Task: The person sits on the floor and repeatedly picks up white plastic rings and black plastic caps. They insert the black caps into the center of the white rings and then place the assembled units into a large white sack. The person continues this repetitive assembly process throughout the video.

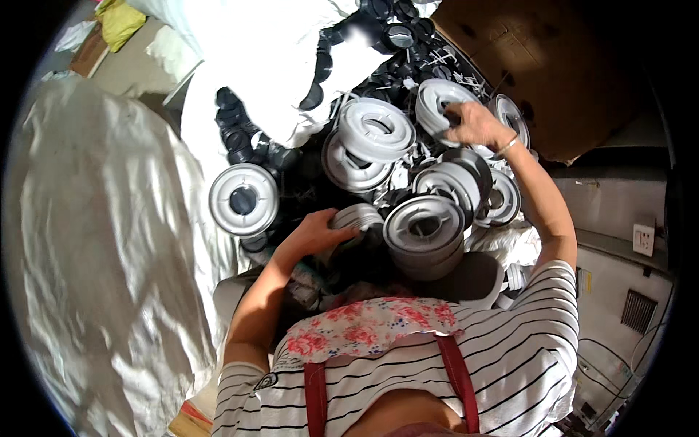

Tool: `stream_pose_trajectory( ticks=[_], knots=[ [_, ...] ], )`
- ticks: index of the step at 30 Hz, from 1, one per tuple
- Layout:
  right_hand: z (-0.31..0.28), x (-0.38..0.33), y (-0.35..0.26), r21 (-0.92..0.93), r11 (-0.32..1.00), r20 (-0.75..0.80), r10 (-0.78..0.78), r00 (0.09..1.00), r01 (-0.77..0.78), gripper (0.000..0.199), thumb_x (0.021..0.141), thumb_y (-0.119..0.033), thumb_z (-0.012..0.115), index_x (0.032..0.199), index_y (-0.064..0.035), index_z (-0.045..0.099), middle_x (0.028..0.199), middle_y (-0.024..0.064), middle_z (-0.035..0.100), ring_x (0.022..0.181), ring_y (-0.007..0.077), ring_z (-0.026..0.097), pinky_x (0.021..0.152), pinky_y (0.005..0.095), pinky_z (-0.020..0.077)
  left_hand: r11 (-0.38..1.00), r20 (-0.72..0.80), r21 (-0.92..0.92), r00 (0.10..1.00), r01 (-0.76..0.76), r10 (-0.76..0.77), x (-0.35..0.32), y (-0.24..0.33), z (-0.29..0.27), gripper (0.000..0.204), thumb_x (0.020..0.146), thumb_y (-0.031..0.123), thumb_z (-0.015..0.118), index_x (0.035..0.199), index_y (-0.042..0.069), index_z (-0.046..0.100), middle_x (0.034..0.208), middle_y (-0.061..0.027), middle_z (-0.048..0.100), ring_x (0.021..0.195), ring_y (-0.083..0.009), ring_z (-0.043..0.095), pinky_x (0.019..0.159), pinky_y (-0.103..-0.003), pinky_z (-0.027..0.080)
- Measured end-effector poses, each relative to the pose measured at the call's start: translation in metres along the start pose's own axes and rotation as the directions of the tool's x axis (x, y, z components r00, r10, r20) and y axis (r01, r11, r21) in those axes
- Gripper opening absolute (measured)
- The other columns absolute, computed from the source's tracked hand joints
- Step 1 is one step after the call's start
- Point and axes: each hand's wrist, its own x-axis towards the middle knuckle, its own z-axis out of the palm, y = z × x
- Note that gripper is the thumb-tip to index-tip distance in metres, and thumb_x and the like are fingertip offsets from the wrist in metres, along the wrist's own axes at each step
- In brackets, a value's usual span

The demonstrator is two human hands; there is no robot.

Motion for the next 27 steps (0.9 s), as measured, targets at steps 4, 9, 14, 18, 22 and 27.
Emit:
stream_pose_trajectory(
  ticks=[4, 9, 14, 18, 22, 27],
  knots=[
    [0.011, -0.046, -0.07, -0.159, 0.986, 0.126, -0.031, 0.992, 0.051, 0.052, 0.069, -0.036, 0.072, 0.101, 0.003, 0.064, 0.081, 0.0242, 0.064, 0.08, 0.0366, 0.063, 0.074, 0.0398, 0.0495, 0.978, 0.025, -0.111, 0.983, -0.178, 0.182, -0.004, -0.044, 0.012, 0.07, 0.065, 0.051, 0.076, 0.107, -0.004, 0.064, 0.093, -0.0163, 0.068, 0.087, -0.0227, 0.064, 0.076, -0.035, 0.049],
    [0.021, -0.098, -0.115, -0.233, 0.972, 0.166, 0.078, 0.983, -0.038, 0.047, 0.068, -0.034, 0.073, 0.097, 0.0009, 0.062, 0.08, 0.0205, 0.064, 0.081, 0.0346, 0.062, 0.074, 0.0407, 0.0493, 0.991, 0.094, -0.131, 0.994, -0.038, 0.051, -0.045, -0.037, 0.007, 0.054, 0.069, 0.042, 0.075, 0.097, -0.004, 0.067, 0.089, -0.011, 0.067, 0.08, -0.0161, 0.059, 0.072, -0.031, 0.048],
    [0.051, -0.133, -0.17, -0.386, 0.912, -0.321, 0.011, 0.947, -0.141, 0.046, 0.079, -0.034, 0.069, 0.11, -0.0028, 0.056, 0.104, 0.0156, 0.061, 0.098, 0.0314, 0.058, 0.088, 0.0375, 0.0459, 0.858, -0.108, -0.459, 0.973, -0.232, 0.206, -0.084, -0.043, -0.014, 0.037, 0.074, 0.03, 0.078, 0.093, 0.001, 0.065, 0.084, -0.0032, 0.064, 0.072, -0.0114, 0.055, 0.067, -0.027, 0.046],
    [0.097, -0.119, -0.232, -0.017, 0.992, -0.19, 0.117, 0.975, -0.122, 0.037, 0.082, -0.028, 0.067, 0.105, 0.0006, 0.059, 0.101, 0.021, 0.063, 0.098, 0.0361, 0.06, 0.084, 0.0404, 0.0496, 0.846, -0.329, -0.358, 0.901, -0.396, 0.283, -0.086, -0.066, -0.023, 0.045, 0.078, 0.023, 0.074, 0.112, -0.001, 0.056, 0.088, -0.0037, 0.06, 0.075, -0.0124, 0.057, 0.068, -0.026, 0.048],
    [0.173, -0.067, -0.211, -0.072, 0.975, 0.009, 0.213, 0.977, -0.212, 0.028, 0.074, -0.02, 0.068, 0.093, 0.0005, 0.065, 0.093, 0.0202, 0.065, 0.093, 0.0365, 0.063, 0.079, 0.0405, 0.0513, 0.593, -0.293, -0.479, 0.755, -0.647, 0.587, -0.097, -0.041, -0.018, 0.052, 0.067, 0.02, 0.08, 0.109, -0.001, 0.058, 0.088, -0.0019, 0.06, 0.074, -0.0102, 0.054, 0.067, -0.025, 0.047],
    [0.232, -0.022, -0.21, -0.16, 0.921, -0.314, 0.292, 0.903, -0.354, 0.026, 0.066, -0.014, 0.064, 0.088, 0.0011, 0.067, 0.093, 0.0194, 0.065, 0.091, 0.0347, 0.063, 0.081, 0.0393, 0.0504, 0.658, -0.436, 0.352, 0.506, -0.666, 0.745, -0.108, -0.055, -0.01, 0.082, 0.055, 0.016, 0.087, 0.124, -0.002, 0.045, 0.113, -0.0195, 0.057, 0.102, -0.0311, 0.058, 0.089, -0.037, 0.047]
  ],
)
